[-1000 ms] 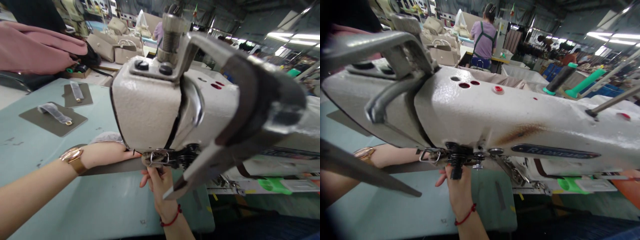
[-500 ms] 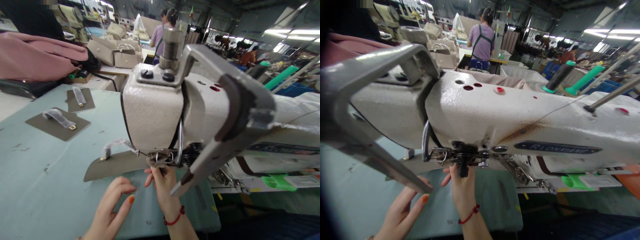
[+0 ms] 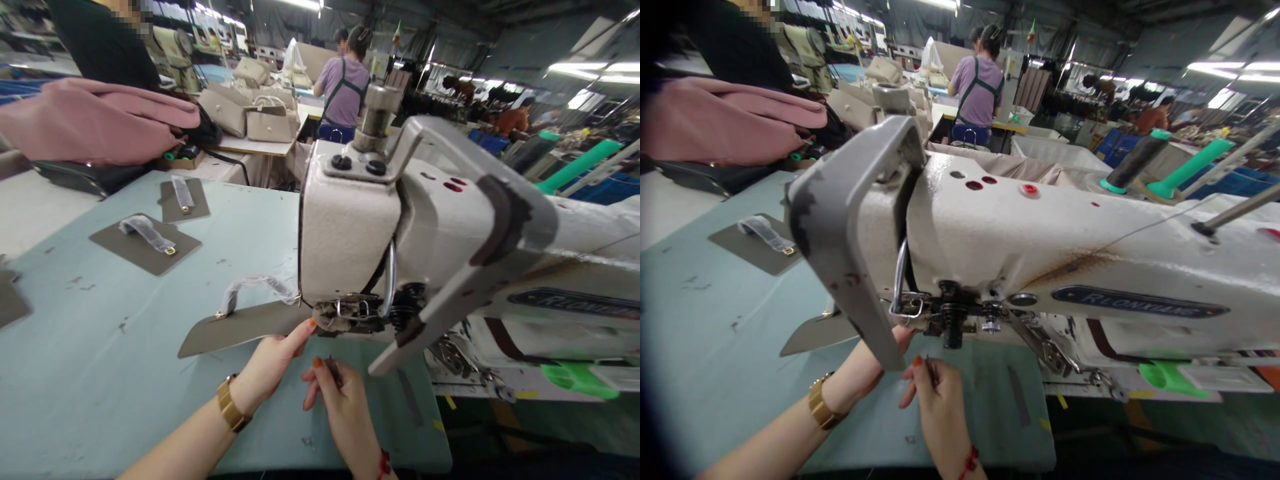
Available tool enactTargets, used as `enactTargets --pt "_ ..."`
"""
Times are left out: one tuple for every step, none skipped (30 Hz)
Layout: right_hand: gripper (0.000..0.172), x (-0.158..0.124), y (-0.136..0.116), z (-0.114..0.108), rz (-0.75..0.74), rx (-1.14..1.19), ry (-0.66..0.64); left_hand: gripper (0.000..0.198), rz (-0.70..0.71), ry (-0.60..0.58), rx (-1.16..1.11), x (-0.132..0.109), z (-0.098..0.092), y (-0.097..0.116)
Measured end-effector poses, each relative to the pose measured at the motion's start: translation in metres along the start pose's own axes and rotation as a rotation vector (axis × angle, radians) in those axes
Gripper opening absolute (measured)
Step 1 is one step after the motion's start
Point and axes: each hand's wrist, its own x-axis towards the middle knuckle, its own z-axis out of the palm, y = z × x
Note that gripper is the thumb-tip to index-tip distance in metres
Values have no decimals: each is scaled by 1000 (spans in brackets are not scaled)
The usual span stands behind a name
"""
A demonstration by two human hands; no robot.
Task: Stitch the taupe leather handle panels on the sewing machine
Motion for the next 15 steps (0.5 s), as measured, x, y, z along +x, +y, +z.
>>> enactTargets --pt "46 -6 8 -1 22 -26 -34 37 -11 9 9 2 0 -3" --pt "49 -11 16 -3 48 -53 -62 38 -19 12 11 3 0 -4" --pt "51 -15 23 -4 73 -81 -86 38 -23 10 7 5 2 -5" --pt "53 -18 30 -4 93 -105 -100 38 -26 6 0 6 3 -4" --pt "54 -21 36 -5 108 -120 -107 38 -29 3 -9 7 4 -2" --pt "55 -22 41 -5 117 -130 -112 38 -31 3 -18 8 6 0" --pt "55 -23 44 -5 119 -134 -112 39 -32 2 -27 8 7 3" --pt "55 -23 46 -5 116 -134 -110 40 -32 -4 -37 7 8 6" --pt "55 -23 48 -5 113 -136 -107 42 -30 -14 -46 7 9 9" --pt "55 -23 48 -5 111 -138 -104 43 -25 -23 -55 7 10 11" --pt "55 -22 47 -5 111 -141 -103 43 -20 -33 -64 7 11 13" --pt "55 -22 46 -5 110 -142 -103 43 -14 -40 -73 7 11 14" --pt "55 -21 45 -5 109 -143 -103 43 -11 -43 -83 8 11 16" --pt "54 -21 45 -5 108 -143 -104 43 -11 -46 -96 8 12 16" --pt "54 -20 44 -5 109 -143 -107 42 -15 -52 -109 9 12 17"
